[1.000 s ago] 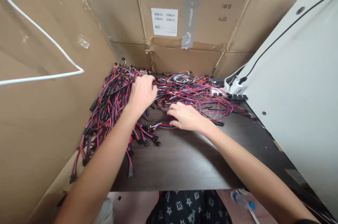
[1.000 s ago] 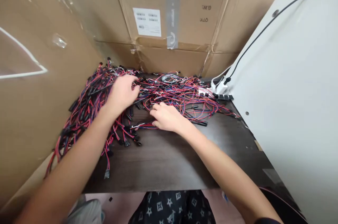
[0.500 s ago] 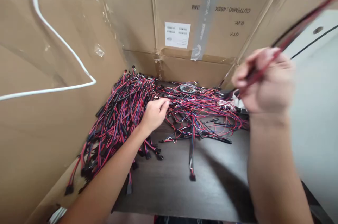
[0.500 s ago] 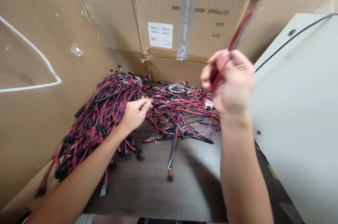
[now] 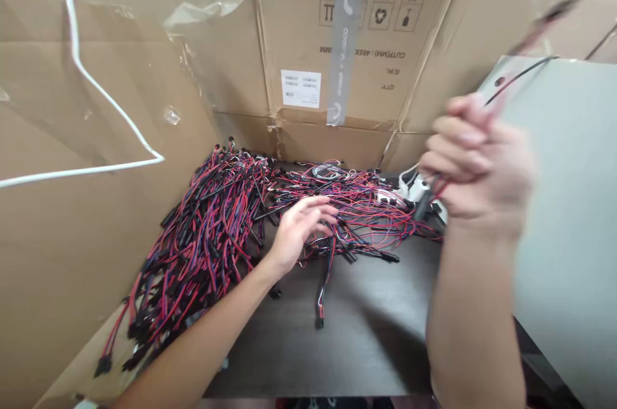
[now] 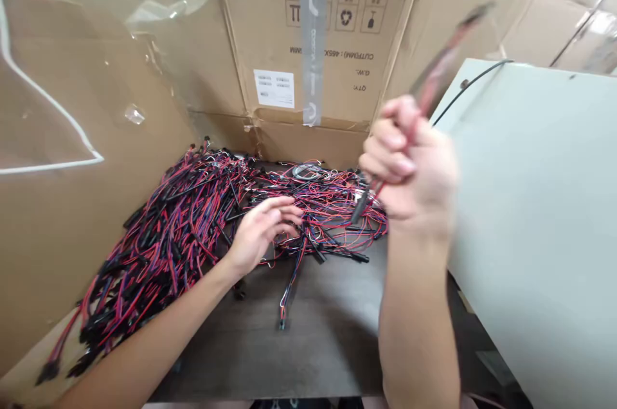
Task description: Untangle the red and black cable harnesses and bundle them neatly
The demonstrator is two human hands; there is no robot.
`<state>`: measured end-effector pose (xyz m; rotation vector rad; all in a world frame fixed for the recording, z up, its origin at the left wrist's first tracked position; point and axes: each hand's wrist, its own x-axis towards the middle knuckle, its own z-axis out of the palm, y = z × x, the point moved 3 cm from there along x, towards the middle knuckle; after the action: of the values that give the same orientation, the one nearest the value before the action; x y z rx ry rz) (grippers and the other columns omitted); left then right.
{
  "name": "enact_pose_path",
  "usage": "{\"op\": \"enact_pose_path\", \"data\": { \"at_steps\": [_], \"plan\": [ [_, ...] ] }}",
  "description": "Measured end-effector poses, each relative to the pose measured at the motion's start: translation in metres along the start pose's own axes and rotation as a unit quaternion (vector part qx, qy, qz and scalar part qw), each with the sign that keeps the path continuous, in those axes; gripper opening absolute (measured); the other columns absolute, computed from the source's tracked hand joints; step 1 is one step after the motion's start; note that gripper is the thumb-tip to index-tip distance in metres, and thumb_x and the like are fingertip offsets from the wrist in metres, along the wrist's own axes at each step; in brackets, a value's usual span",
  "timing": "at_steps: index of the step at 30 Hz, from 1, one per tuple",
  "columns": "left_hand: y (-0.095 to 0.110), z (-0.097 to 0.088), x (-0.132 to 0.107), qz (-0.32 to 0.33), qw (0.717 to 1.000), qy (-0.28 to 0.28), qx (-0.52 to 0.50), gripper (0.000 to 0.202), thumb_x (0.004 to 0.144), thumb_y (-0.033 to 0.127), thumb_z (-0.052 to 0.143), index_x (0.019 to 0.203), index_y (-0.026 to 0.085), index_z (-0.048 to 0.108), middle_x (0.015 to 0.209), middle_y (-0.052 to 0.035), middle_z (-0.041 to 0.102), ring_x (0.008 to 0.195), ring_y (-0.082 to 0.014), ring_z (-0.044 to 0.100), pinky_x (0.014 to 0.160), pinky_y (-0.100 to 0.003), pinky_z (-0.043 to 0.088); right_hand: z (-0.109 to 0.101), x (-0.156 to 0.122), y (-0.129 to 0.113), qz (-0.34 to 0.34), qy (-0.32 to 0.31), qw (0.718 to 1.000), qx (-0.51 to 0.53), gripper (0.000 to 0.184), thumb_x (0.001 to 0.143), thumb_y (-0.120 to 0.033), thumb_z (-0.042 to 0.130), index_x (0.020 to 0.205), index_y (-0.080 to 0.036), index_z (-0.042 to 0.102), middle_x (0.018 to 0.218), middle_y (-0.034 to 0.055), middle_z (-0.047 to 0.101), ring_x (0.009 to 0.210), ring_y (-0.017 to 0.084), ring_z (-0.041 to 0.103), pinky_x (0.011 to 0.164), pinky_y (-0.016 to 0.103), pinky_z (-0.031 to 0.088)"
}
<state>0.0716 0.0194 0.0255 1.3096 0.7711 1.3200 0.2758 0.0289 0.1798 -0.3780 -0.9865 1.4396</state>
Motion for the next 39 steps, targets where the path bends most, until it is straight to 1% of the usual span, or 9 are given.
{"op": "enact_pose_path", "data": {
  "at_steps": [6, 9, 13, 17, 20, 25, 30, 34, 39],
  "plan": [
    [0.024, 0.001, -0.003, 0.063, 0.994, 0.019, -0.084, 0.042, 0.077, 0.043, 0.067, 0.11, 0.018, 0.062, 0.115, -0.0113, 0.064, 0.11, -0.0244, 0.058, 0.095, -0.037, 0.047, 0.03, 0.019, 0.094, 0.145, -0.104, 0.959, -0.22, 0.013, 0.091, -0.027, 0.047, 0.082, -0.018, 0.05, 0.051, -0.0066, 0.046, 0.035, 0.003, 0.028, 0.034, 0.018, 0.017],
    [0.026, 0.002, -0.006, 0.019, 0.985, 0.049, -0.167, 0.039, 0.073, 0.039, 0.072, 0.107, 0.024, 0.059, 0.092, -0.0031, 0.066, 0.078, -0.0158, 0.064, 0.069, -0.028, 0.054, 0.051, 0.016, 0.127, 0.099, -0.084, 0.91, -0.394, 0.019, 0.091, -0.024, 0.043, 0.074, -0.018, 0.049, 0.053, -0.0041, 0.047, 0.043, 0.007, 0.041, 0.042, 0.02, 0.03],
    [0.026, -0.008, -0.003, -0.05, 0.975, 0.057, -0.208, 0.016, 0.081, 0.033, 0.062, 0.089, 0.02, 0.057, 0.056, 0.0046, 0.05, 0.038, -0.0082, 0.043, 0.034, -0.019, 0.032, 0.068, 0.012, 0.132, -0.036, -0.182, 0.78, -0.598, 0.034, 0.093, -0.024, 0.042, 0.061, -0.016, 0.049, 0.064, 0.0017, 0.054, 0.063, 0.012, 0.052, 0.062, 0.025, 0.04],
    [0.035, -0.029, 0.005, -0.067, 0.964, 0.065, -0.247, 0.019, 0.084, 0.026, 0.05, 0.088, 0.013, 0.062, 0.053, 0.0032, 0.045, 0.038, -0.0062, 0.032, 0.034, -0.016, 0.025, 0.05, 0.021, 0.113, -0.118, -0.192, 0.723, -0.653, 0.03, 0.094, -0.023, 0.042, 0.075, -0.015, 0.063, 0.088, 0.0067, 0.064, 0.086, 0.016, 0.056, 0.078, 0.028, 0.039],
    [0.041, -0.038, 0.007, -0.074, 0.961, 0.045, -0.261, 0.039, 0.09, 0.033, 0.035, 0.082, 0.01, 0.065, 0.045, 0.0029, 0.037, 0.038, -0.0083, 0.029, 0.036, -0.017, 0.027, 0.024, 0.032, 0.114, -0.056, -0.183, 0.711, -0.677, 0.025, 0.091, -0.022, 0.046, 0.081, -0.015, 0.067, 0.082, 0.0053, 0.067, 0.076, 0.015, 0.057, 0.073, 0.027, 0.039],
    [0.041, -0.047, 0.008, -0.111, 0.955, 0.081, -0.261, 0.041, 0.089, 0.031, 0.031, 0.079, 0.01, 0.065, 0.049, 0.0008, 0.041, 0.039, -0.0085, 0.032, 0.034, -0.016, 0.026, -0.014, 0.047, 0.14, 0.05, -0.206, 0.615, -0.759, 0.022, 0.087, -0.019, 0.049, 0.074, -0.016, 0.067, 0.074, 0.0045, 0.066, 0.067, 0.014, 0.056, 0.064, 0.025, 0.038],
    [0.037, -0.059, 0.011, -0.16, 0.951, 0.157, -0.214, 0.021, 0.08, 0.016, 0.043, 0.075, 0.009, 0.063, 0.055, -0.002, 0.052, 0.04, -0.0093, 0.045, 0.035, -0.018, 0.036, -0.037, 0.054, 0.168, 0.07, -0.185, 0.59, -0.783, 0.009, 0.078, -0.024, 0.065, 0.084, -0.018, 0.069, 0.086, 0.0053, 0.068, 0.076, 0.016, 0.061, 0.066, 0.025, 0.041],
    [0.036, -0.06, 0.011, -0.177, 0.953, 0.184, -0.165, 0.024, 0.069, -0.002, 0.044, 0.08, 0.004, 0.065, 0.07, -0.012, 0.067, 0.059, -0.0154, 0.066, 0.058, -0.025, 0.056, -0.038, 0.053, 0.183, 0.058, -0.174, 0.583, -0.791, 0.01, 0.077, -0.026, 0.067, 0.086, -0.021, 0.069, 0.093, 0.0053, 0.067, 0.085, 0.019, 0.062, 0.071, 0.027, 0.043],
    [0.041, -0.057, 0.009, -0.158, 0.954, 0.19, -0.17, 0.038, 0.066, -0.009, 0.042, 0.093, 0.008, 0.063, 0.086, -0.0108, 0.071, 0.064, -0.0165, 0.07, 0.058, -0.025, 0.058, -0.035, 0.06, 0.168, 0.024, -0.124, 0.596, -0.793, 0.011, 0.083, -0.025, 0.059, 0.086, -0.022, 0.069, 0.098, 0.0068, 0.068, 0.092, 0.022, 0.062, 0.076, 0.032, 0.045]
  ]
}}
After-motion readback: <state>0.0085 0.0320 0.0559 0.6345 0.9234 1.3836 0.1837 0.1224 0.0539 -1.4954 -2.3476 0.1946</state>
